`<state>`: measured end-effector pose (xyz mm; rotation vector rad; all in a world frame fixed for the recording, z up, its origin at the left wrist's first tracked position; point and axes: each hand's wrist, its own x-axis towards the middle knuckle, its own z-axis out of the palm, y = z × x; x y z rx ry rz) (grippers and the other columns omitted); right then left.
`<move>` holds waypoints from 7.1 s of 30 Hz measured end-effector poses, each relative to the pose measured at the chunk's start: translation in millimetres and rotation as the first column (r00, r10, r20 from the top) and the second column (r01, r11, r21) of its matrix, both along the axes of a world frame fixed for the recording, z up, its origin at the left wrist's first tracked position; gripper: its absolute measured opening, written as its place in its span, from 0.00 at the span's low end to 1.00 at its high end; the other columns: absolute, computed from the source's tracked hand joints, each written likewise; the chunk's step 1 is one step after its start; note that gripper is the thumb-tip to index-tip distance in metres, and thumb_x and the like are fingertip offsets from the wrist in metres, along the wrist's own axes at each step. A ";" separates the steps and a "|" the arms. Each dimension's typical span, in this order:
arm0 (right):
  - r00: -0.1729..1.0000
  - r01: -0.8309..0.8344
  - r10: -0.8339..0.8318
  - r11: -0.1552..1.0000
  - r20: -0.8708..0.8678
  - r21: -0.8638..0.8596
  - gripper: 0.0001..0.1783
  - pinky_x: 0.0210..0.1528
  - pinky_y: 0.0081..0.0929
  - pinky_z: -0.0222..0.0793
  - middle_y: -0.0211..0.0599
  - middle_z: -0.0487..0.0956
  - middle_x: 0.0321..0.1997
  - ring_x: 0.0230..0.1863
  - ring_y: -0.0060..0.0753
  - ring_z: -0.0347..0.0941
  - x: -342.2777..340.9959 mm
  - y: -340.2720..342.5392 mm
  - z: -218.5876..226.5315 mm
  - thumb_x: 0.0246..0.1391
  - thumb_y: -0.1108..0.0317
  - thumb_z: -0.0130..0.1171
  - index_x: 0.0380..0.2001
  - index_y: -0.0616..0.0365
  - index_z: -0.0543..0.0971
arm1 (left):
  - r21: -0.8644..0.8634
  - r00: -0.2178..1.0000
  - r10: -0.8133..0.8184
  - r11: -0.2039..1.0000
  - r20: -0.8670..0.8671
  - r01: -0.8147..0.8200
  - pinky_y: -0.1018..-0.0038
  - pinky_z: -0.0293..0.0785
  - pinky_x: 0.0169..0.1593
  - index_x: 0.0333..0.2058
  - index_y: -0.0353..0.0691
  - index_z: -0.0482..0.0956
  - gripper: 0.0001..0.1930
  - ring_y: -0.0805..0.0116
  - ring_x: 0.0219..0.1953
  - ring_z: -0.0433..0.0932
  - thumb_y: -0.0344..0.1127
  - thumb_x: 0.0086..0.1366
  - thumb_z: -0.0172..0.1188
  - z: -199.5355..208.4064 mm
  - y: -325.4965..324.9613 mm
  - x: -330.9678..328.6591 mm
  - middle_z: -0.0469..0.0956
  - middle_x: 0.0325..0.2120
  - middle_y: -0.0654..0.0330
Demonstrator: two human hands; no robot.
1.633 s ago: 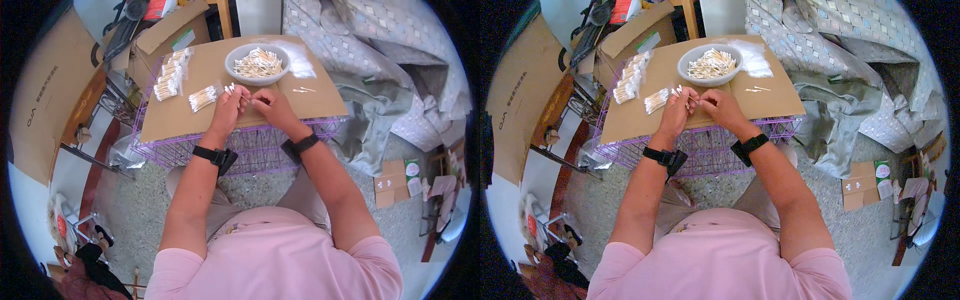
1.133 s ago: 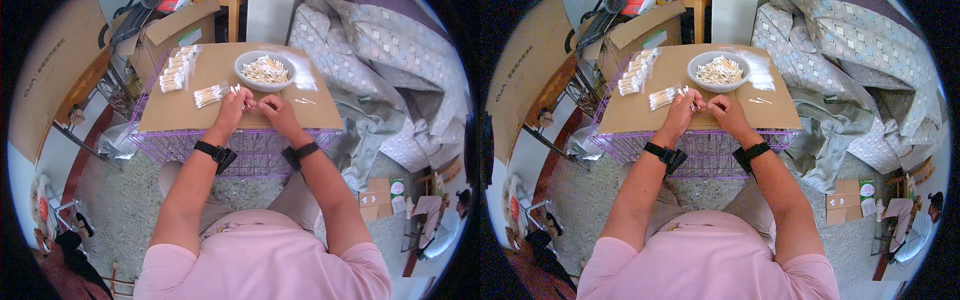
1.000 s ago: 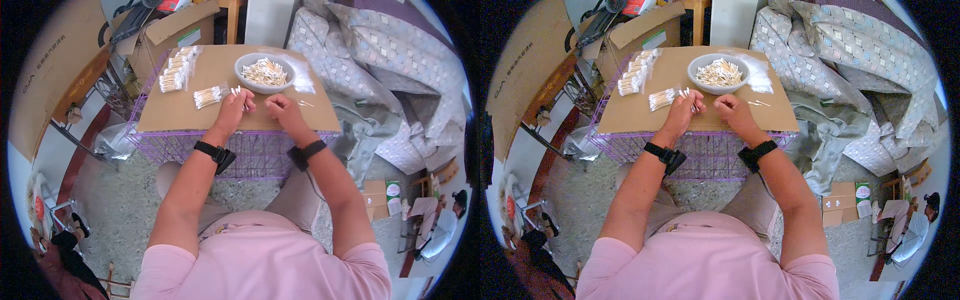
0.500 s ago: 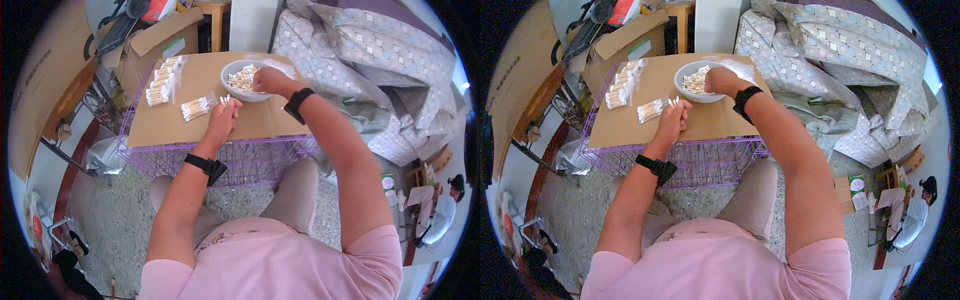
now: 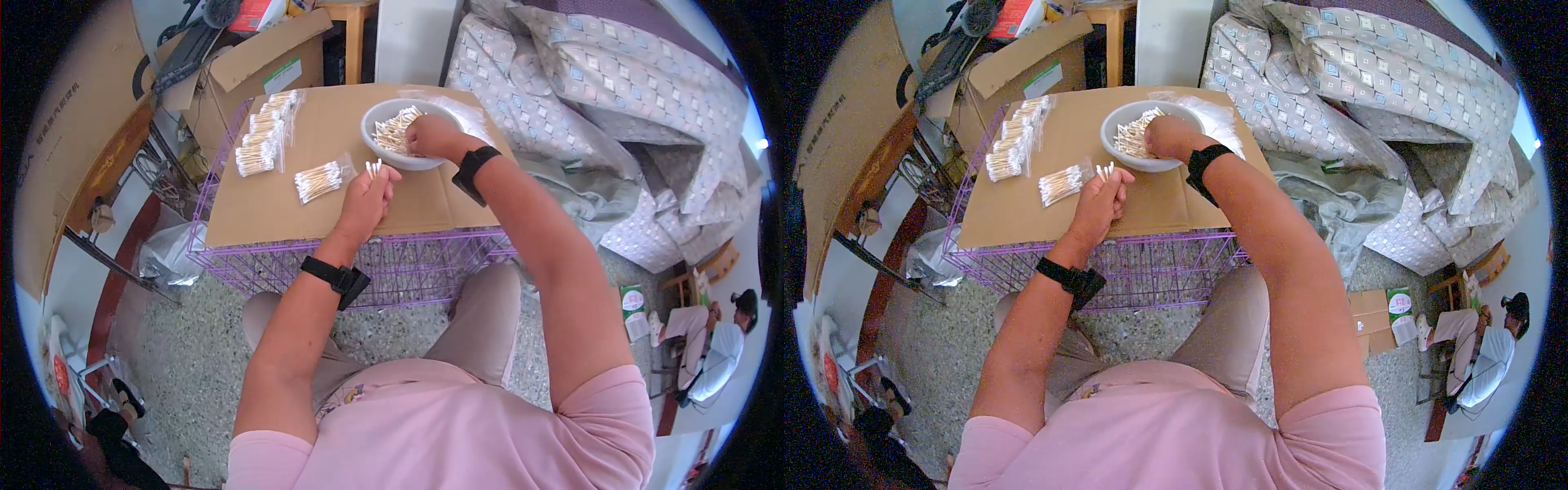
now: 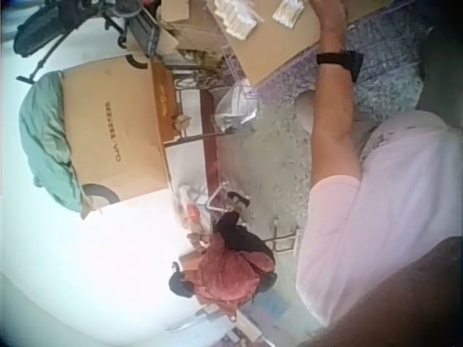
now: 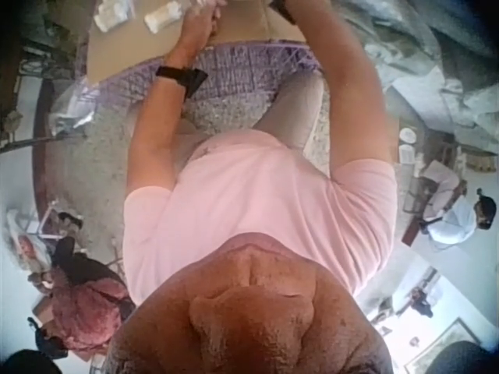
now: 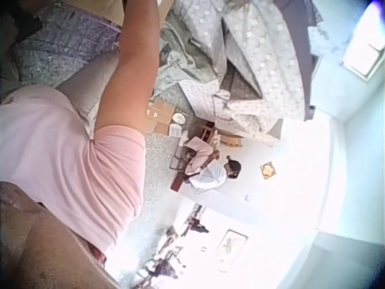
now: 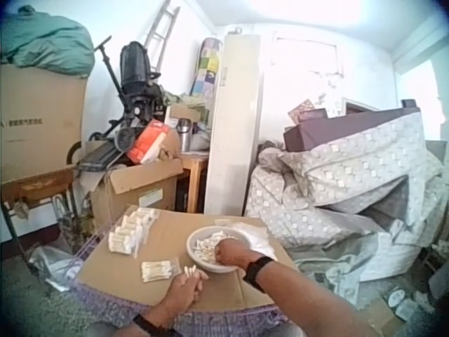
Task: Counting and packing cotton swabs into small plastic bags.
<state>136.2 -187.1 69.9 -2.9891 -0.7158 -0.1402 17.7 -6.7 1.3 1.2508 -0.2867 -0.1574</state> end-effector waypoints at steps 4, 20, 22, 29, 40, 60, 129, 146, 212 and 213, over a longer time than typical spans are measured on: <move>1.000 0.004 -0.004 0.990 -0.005 0.138 0.10 0.38 0.41 0.73 0.47 0.80 0.28 0.32 0.49 0.78 -2.8 -5.8 1.2 0.42 0.63 0.60 0.26 0.55 0.82 | 0.000 1.000 0.014 1.000 0.004 -0.014 0.85 0.54 0.18 0.37 0.40 0.73 0.14 0.84 0.16 0.57 0.42 0.73 0.44 -0.4 0.1 -1.0 0.63 0.19 0.72; 0.999 0.042 -0.043 0.809 -0.012 0.586 0.14 0.33 0.34 0.72 0.45 0.80 0.26 0.26 0.39 0.77 -20.7 -23.5 9.6 0.53 0.60 0.53 0.29 0.61 0.80 | 0.006 1.000 0.020 1.000 0.020 -0.020 0.85 0.55 0.18 0.37 0.40 0.73 0.14 0.84 0.17 0.58 0.43 0.73 0.44 -3.1 -1.4 1.0 0.64 0.20 0.71; 0.999 0.021 0.009 0.729 -0.041 0.685 0.13 0.32 0.31 0.72 0.42 0.81 0.27 0.26 0.34 0.77 -30.1 -23.0 12.4 0.55 0.62 0.52 0.31 0.61 0.78 | 0.002 1.000 0.013 1.000 0.011 -0.014 0.85 0.55 0.18 0.37 0.40 0.73 0.14 0.84 0.17 0.58 0.43 0.73 0.44 -3.1 -2.6 0.9 0.64 0.20 0.71; 0.933 -0.042 0.331 0.482 -0.138 0.875 0.09 0.30 0.22 0.70 0.32 0.79 0.29 0.26 0.22 0.74 -117.9 3.4 13.0 0.62 0.64 0.47 0.34 0.59 0.71 | -0.016 0.999 0.026 1.000 0.023 -0.025 0.82 0.61 0.22 0.38 0.40 0.74 0.13 0.82 0.19 0.61 0.41 0.73 0.43 0.0 0.7 -3.2 0.66 0.21 0.70; 0.982 -0.151 0.189 0.765 0.007 0.626 0.10 0.36 0.43 0.68 0.48 0.75 0.31 0.34 0.54 0.72 -129.3 -7.6 -48.8 0.59 0.63 0.51 0.31 0.59 0.73 | -0.075 0.998 -0.028 0.997 0.055 0.032 0.85 0.59 0.23 0.42 0.39 0.76 0.13 0.85 0.22 0.61 0.40 0.72 0.46 -1.6 4.4 -2.0 0.67 0.23 0.71; 0.967 -0.234 0.130 0.795 0.221 0.559 0.11 0.35 0.45 0.67 0.43 0.74 0.29 0.34 0.52 0.72 -125.3 -5.3 -63.8 0.56 0.60 0.55 0.28 0.56 0.74 | 0.012 0.999 0.023 1.000 0.025 -0.024 0.85 0.49 0.18 0.41 0.39 0.82 0.09 0.87 0.16 0.54 0.34 0.65 0.59 1.4 1.2 -3.9 0.67 0.18 0.76; 0.954 0.005 0.289 0.263 -0.084 0.965 0.07 0.29 0.16 0.62 0.20 0.74 0.26 0.27 0.12 0.64 -122.7 -15.3 -62.7 0.58 0.65 0.59 0.31 0.57 0.78 | 0.407 0.963 0.044 0.901 0.266 -0.153 0.85 0.60 0.26 0.33 0.39 0.82 0.05 0.88 0.24 0.63 0.34 0.63 0.62 3.1 -7.5 -5.2 0.71 0.22 0.77; 0.915 0.038 0.381 0.241 -0.131 0.970 0.09 0.30 0.17 0.68 0.27 0.76 0.29 0.27 0.16 0.69 -122.0 -11.5 -63.2 0.64 0.64 0.49 0.34 0.58 0.73 | 0.252 0.972 0.104 0.955 0.210 -0.157 0.85 0.54 0.20 0.34 0.42 0.80 0.08 0.87 0.17 0.58 0.40 0.66 0.58 -1.3 -5.9 -2.3 0.68 0.19 0.77; 0.968 -0.071 0.244 0.495 -0.061 0.866 0.07 0.32 0.25 0.67 0.31 0.76 0.25 0.28 0.21 0.68 -130.2 -6.8 -60.5 0.55 0.68 0.59 0.31 0.61 0.75 | 0.134 0.995 0.075 0.987 0.072 -0.084 0.86 0.53 0.19 0.36 0.41 0.80 0.08 0.87 0.17 0.58 0.39 0.65 0.60 1.4 -2.8 -5.4 0.67 0.19 0.76; 0.969 -0.085 0.245 0.494 -0.044 0.865 0.08 0.32 0.25 0.67 0.32 0.76 0.25 0.27 0.21 0.68 -129.7 -7.1 -61.0 0.55 0.68 0.59 0.31 0.61 0.75 | 0.136 0.995 0.074 0.987 0.070 -0.083 0.86 0.54 0.19 0.36 0.41 0.80 0.08 0.87 0.17 0.58 0.39 0.65 0.60 1.5 -3.1 -5.5 0.68 0.20 0.75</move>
